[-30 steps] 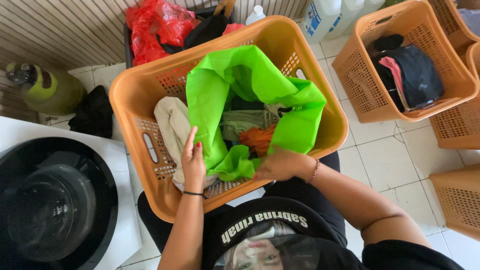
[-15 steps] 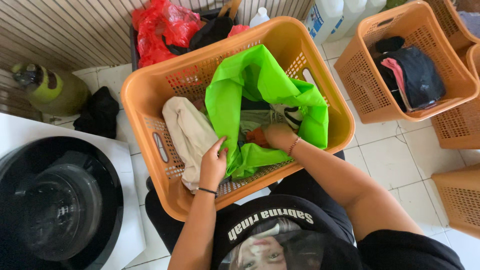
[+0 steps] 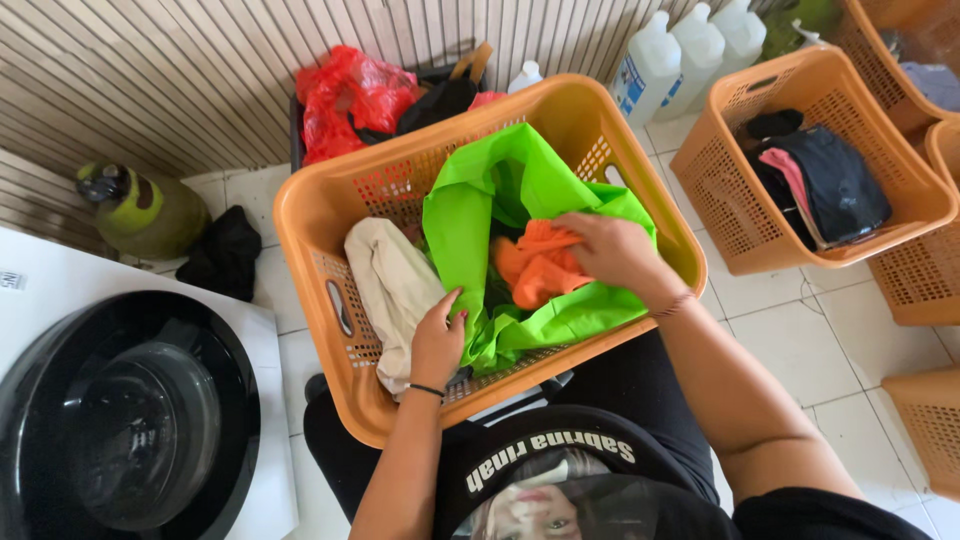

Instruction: The person sorts various items of clothing from a laundry basket by picking them up, shaking them out, and placing them into different piles or containers.

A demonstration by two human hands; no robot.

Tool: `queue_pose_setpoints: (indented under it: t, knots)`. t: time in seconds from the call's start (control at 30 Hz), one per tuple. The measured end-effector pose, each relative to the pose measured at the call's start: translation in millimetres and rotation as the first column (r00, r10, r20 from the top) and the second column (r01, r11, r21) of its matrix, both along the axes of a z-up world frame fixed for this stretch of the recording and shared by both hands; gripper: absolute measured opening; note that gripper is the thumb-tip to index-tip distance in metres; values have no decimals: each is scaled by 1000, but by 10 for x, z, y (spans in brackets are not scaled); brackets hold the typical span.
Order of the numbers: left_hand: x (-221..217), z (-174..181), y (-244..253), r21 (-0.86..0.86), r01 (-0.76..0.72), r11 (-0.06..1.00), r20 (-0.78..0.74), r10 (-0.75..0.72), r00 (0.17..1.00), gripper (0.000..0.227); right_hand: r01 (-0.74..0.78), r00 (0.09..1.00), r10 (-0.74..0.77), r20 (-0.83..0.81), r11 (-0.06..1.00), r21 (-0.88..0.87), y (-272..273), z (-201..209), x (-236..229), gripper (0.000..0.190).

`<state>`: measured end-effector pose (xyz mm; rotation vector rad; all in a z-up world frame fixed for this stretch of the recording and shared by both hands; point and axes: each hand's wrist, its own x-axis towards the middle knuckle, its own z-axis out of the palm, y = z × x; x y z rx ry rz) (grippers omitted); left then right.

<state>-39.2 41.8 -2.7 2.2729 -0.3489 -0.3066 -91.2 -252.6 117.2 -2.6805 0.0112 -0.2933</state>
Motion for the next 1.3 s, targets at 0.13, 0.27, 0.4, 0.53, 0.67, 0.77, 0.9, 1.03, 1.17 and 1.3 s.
queue_pose_setpoints:
  t: [0.13,0.27,0.4,0.53,0.67,0.77,0.9,1.03,1.17,1.3]
  knots:
    - [-30,78,12,-103,-18,995,623,79,779,53,-43,986,-4,170,961,273,9,405,-234,33]
    - [-110,300,-33,-535,82,841,239,58,969,63,-249,893,140,427,946,210,241,395,-436,35]
    - [-345,637,-64,-808,-205,552,-438,-330,836,73,-497,791,466,398,867,-27,849,375,-719,45]
    - [-493,932,39,-963,-157,217,-236,-409,881,79,-675,720,638,273,736,58,1141,511,-906,57]
    - [-495,1193,269,-987,-45,153,-85,-270,959,85,-596,797,540,270,775,210,1087,566,-1001,54]
    - [-511,1363,485,-971,33,238,-9,-171,985,94,-497,863,437,253,826,266,1050,538,-985,51]
    - [-505,1439,671,-813,248,527,211,-130,969,99,-322,942,302,147,690,648,1102,495,-868,57]
    - [-541,1360,569,-698,346,627,314,-166,935,96,-268,950,272,151,467,843,1194,316,-525,67]
    - [-533,1175,597,-822,187,538,103,-182,978,92,-118,983,185,15,561,819,1196,-84,-91,33]
    - [-279,817,840,-830,-28,557,-44,-14,999,58,-151,988,-26,149,-97,984,913,-54,168,21]
